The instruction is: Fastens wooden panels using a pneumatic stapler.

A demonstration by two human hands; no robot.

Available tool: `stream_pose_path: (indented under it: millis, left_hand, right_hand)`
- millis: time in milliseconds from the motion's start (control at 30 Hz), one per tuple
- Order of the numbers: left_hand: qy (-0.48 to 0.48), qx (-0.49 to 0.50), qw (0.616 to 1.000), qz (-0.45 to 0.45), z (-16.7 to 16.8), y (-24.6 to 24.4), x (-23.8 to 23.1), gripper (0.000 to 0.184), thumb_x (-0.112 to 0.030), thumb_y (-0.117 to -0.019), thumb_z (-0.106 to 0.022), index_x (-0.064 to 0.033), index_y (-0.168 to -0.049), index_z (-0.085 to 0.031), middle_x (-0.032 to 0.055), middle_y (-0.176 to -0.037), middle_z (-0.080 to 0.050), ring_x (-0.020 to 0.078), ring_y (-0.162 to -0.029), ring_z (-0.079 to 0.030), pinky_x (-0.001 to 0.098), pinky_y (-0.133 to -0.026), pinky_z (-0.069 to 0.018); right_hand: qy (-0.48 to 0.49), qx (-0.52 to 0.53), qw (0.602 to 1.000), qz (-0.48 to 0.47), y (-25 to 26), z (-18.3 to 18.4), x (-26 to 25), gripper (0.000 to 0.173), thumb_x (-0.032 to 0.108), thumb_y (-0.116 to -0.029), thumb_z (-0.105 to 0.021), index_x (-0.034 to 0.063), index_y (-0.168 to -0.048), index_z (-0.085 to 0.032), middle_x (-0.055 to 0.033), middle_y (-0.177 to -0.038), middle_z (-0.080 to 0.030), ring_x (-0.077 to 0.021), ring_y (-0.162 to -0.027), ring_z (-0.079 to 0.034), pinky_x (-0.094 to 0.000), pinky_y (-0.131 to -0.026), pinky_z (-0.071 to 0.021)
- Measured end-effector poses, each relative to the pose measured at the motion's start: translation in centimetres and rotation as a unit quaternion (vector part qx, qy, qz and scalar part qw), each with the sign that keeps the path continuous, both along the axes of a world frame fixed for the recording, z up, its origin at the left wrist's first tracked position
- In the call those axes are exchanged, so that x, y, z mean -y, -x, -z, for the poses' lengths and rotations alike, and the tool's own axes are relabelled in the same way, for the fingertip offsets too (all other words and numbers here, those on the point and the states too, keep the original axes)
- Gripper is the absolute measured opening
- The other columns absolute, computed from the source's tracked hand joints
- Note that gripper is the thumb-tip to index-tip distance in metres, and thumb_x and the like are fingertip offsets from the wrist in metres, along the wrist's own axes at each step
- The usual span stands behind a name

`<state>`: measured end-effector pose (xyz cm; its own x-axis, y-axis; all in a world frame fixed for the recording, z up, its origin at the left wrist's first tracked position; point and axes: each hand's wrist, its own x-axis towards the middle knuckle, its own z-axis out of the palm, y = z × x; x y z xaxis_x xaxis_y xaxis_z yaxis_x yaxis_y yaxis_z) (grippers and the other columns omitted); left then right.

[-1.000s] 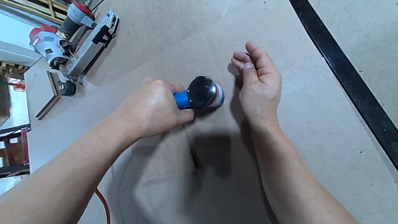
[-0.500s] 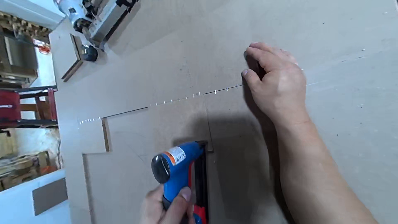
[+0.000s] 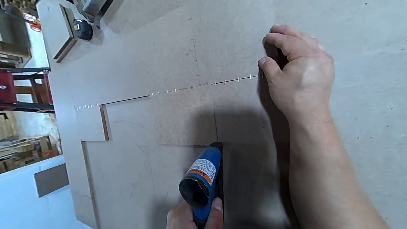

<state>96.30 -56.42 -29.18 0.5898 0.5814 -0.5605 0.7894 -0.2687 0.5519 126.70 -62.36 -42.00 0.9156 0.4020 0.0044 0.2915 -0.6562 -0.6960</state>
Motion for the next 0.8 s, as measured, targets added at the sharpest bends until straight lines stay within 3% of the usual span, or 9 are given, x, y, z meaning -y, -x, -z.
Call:
stream_pose_path:
  millis: [167,300,400,800]
  left_hand:
    - [0.006,0.023,0.999,-0.035,0.2,-0.9,-0.1,0.030,-0.027,-0.1024,-0.057,0.0016,-0.107,-0.066,0.0014,-0.069,-0.072,0.0145,-0.058,-0.071,0.0358,-0.053,-0.0632]
    - [-0.006,0.025,1.000,-0.016,0.2,-2.2,-1.0,0.025,-0.025,-0.1014,-0.056,-0.0019,-0.104,-0.066,-0.0011,-0.068,-0.071,0.0132,-0.055,-0.069,0.0333,-0.050,-0.0624]
    - [0.004,0.039,0.999,-0.017,0.2,-2.9,-1.3,0.026,-0.024,-0.1026,-0.056,0.0000,-0.109,-0.064,0.0002,-0.069,-0.071,0.0152,-0.054,-0.070,0.0346,-0.048,-0.0636]
    - [-0.011,0.039,0.997,-0.061,0.9,-6.6,-2.5,0.025,-0.023,-0.0996,-0.055,-0.0012,-0.103,-0.065,0.0016,-0.064,-0.069,0.0180,-0.049,-0.068,0.0357,-0.045,-0.0621]
  right_hand:
    - [0.001,-0.007,1.000,0.002,0.0,-0.1,0.0,0.035,0.025,-0.0975,-0.061,0.0242,-0.131,-0.070,0.0090,-0.148,-0.059,-0.0085,-0.139,-0.052,-0.0439,-0.126,-0.0287]
    - [0.001,-0.013,1.000,0.004,0.0,-0.1,0.0,0.035,0.024,-0.0970,-0.061,0.0250,-0.131,-0.070,0.0098,-0.148,-0.058,-0.0088,-0.139,-0.052,-0.0438,-0.126,-0.0283]
    - [0.000,-0.016,1.000,0.006,-0.2,-0.1,0.1,0.035,0.024,-0.0972,-0.061,0.0256,-0.131,-0.071,0.0103,-0.148,-0.058,-0.0095,-0.139,-0.052,-0.0432,-0.125,-0.0293]
    - [-0.003,-0.023,1.000,0.003,-0.3,-0.3,0.2,0.036,0.024,-0.0976,-0.060,0.0254,-0.132,-0.070,0.0105,-0.149,-0.057,-0.0095,-0.141,-0.050,-0.0447,-0.126,-0.0278]
